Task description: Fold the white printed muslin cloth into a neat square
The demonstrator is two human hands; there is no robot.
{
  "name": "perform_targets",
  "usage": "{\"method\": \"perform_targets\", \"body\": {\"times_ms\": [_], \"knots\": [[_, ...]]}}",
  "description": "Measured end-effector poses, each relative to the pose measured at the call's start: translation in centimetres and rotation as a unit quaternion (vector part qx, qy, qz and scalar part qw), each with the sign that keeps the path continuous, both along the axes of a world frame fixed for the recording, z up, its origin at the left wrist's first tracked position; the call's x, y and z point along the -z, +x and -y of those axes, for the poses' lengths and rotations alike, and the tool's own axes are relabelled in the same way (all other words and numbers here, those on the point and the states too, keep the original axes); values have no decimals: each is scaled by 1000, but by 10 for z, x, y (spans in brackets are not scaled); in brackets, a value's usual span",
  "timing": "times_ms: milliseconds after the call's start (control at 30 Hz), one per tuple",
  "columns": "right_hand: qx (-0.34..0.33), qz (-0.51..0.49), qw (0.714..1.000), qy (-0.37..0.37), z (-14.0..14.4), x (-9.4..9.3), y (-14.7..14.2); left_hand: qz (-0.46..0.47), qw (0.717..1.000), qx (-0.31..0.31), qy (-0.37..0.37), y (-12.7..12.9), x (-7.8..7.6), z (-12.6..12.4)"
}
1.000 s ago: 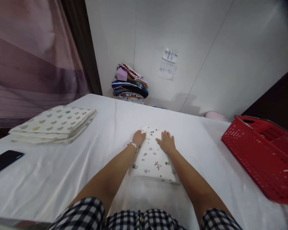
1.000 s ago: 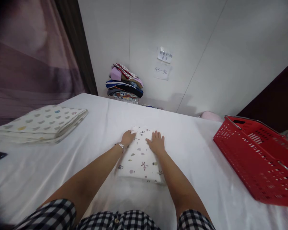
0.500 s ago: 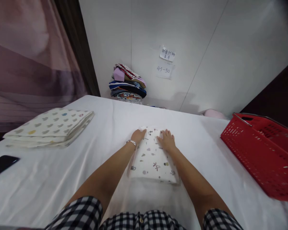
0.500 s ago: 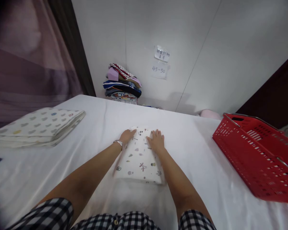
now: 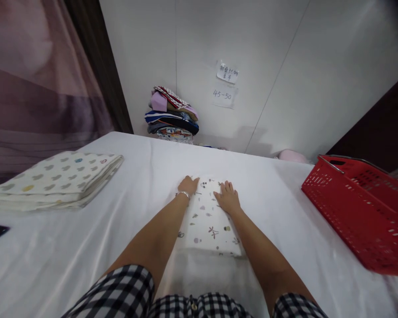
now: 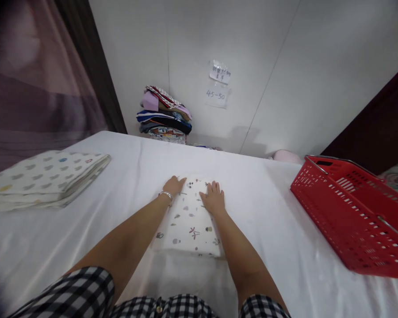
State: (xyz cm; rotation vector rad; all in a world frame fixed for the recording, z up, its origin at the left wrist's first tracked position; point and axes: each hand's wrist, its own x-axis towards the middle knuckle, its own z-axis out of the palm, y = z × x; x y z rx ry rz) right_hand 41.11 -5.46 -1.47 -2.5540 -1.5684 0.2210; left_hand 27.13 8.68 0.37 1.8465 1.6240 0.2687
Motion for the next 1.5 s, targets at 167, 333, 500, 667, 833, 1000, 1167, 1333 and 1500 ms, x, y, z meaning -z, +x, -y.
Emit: {"method": "perform_targets", "body": {"times_ms": [167, 333, 500, 667, 833, 1000, 1167, 1333, 1500], "knots": [[-2, -22, 1000, 12, -1, -1, 1, 33, 999, 1, -9, -13, -1, 2], [-1, -117, 991, 61, 4, -4, 15, 58, 997, 25, -37, -37, -4, 18], [71, -264, 952, 136, 42, 7, 18, 101, 990, 43, -88, -65, -6, 51], [116, -353, 904, 211, 97, 21, 3, 137, 984, 60, -95, -81, 2, 79], [125, -438, 848, 270, 118, 21, -23, 107, 989, 104, -25, -77, -3, 69], [54, -529, 807, 258, 110, 26, -48, 17, 991, 122, 57, -83, -31, 19], [78, -434, 854, 276, 90, 22, -26, -41, 992, 112, 35, -100, -32, 3], [78, -291, 921, 248, 44, -6, 20, -93, 989, 106, 37, -112, -19, 12], [74, -243, 959, 123, -5, -25, 50, -114, 983, 134, 57, -122, -12, 9]]}}
